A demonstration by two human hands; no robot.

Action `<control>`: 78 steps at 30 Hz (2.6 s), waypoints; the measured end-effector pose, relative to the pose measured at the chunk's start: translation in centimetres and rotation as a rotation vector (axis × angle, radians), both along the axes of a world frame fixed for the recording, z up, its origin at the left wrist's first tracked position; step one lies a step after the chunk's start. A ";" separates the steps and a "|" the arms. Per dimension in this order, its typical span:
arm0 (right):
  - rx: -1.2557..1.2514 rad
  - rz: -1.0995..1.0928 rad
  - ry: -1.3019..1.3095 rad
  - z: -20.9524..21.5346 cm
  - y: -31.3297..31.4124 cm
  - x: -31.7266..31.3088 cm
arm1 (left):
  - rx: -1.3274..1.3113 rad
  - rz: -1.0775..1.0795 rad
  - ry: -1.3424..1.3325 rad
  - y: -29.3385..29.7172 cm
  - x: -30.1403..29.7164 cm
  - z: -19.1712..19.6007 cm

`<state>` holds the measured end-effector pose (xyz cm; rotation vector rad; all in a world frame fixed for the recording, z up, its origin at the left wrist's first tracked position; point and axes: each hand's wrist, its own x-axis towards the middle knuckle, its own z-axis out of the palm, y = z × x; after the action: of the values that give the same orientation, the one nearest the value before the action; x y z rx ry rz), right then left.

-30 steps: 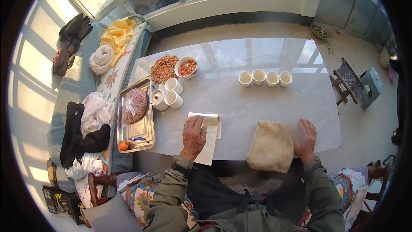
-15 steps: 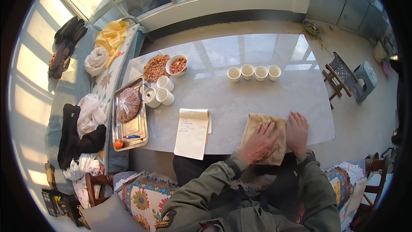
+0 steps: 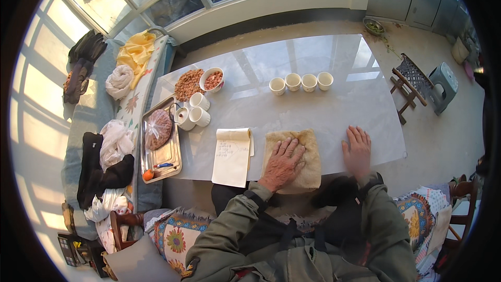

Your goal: The person wipes a glass tabletop with a cloth, moving around items such as a tray, bowls of nuts, a teapot, and cups. The person also briefly lifts and repositions the teapot and a cup while continuing to wipe the surface.

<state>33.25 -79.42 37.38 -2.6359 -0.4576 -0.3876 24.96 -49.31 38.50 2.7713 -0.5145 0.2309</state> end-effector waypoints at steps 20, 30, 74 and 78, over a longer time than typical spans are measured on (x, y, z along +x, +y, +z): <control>-0.013 -0.023 -0.022 -0.8 0.0 0.0 | -0.023 0.199 -0.093 3.3 -0.3 0.2; -0.041 -0.007 -0.014 -1.2 -0.1 0.2 | -0.033 0.211 -0.119 3.4 -0.1 -0.6; -0.075 -0.002 0.011 -0.6 0.1 0.1 | -0.020 -0.063 -0.079 -5.0 0.3 -0.6; 0.016 -0.027 0.177 1.3 1.4 0.0 | -0.087 -0.057 -0.062 -4.5 0.0 -0.8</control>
<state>33.25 -78.05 38.67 -2.6341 -0.3610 -0.1633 24.96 -53.86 37.72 2.6676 -0.5842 0.3189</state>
